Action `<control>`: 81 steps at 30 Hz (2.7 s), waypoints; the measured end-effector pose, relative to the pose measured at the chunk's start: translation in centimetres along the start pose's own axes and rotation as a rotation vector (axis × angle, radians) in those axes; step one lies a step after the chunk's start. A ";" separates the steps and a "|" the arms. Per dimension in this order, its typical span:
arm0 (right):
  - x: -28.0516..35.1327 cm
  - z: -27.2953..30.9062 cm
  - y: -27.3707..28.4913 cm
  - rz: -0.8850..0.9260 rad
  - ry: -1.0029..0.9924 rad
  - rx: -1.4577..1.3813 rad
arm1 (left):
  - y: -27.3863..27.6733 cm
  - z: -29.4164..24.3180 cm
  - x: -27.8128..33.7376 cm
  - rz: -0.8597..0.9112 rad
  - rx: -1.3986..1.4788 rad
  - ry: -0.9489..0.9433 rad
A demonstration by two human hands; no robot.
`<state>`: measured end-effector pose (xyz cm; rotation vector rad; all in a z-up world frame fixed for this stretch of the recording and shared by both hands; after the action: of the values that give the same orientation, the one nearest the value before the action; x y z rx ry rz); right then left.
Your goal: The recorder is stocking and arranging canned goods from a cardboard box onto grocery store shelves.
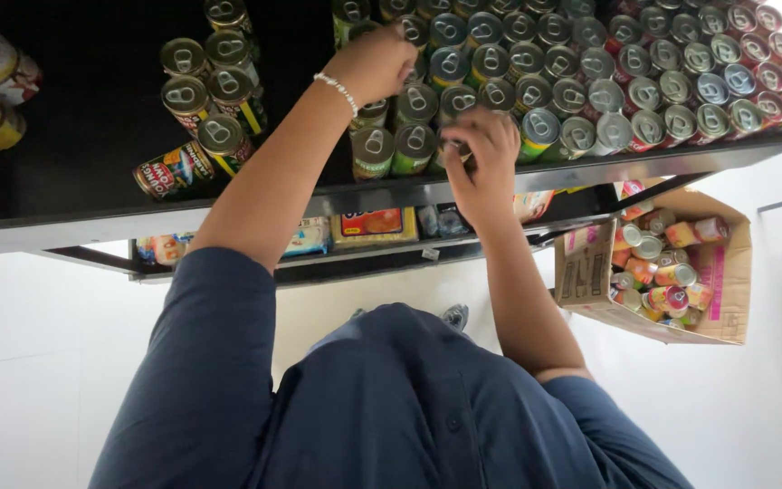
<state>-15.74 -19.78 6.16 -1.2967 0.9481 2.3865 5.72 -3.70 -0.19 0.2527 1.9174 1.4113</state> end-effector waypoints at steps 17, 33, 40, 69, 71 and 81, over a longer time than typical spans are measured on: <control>7.1 -7.5 0.9 -0.084 0.078 -0.096 | 9.0 -9.0 6.3 0.062 -0.049 0.238; 10.2 -10.8 2.1 0.051 0.223 -0.176 | 6.8 -7.3 15.1 -0.208 0.224 0.685; 10.0 -10.0 1.0 -0.098 0.248 -0.147 | 2.3 4.4 17.5 0.362 0.362 0.637; 10.3 -9.5 -0.4 -0.398 0.127 -0.147 | -10.2 13.5 9.2 0.109 -0.090 -0.356; 10.5 -9.9 -0.4 -0.383 0.128 -0.150 | -8.1 13.8 6.5 -0.055 0.532 0.264; 10.5 -10.4 -0.6 -0.346 0.133 -0.111 | -6.1 5.7 3.6 -0.129 1.723 0.697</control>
<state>-14.62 -26.95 -6.74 -1.5344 0.5715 2.1326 8.41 0.24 -7.94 0.4000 3.1358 -0.7032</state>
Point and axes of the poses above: each hand's wrist, its own x-axis away from the middle knuckle, its own y-axis out of the back of the hand, z = x × y, the point moved 6 cm from there along -x, towards the middle knuckle, and after that the axes turned 8 degrees about -z, right-handed, at the moved point
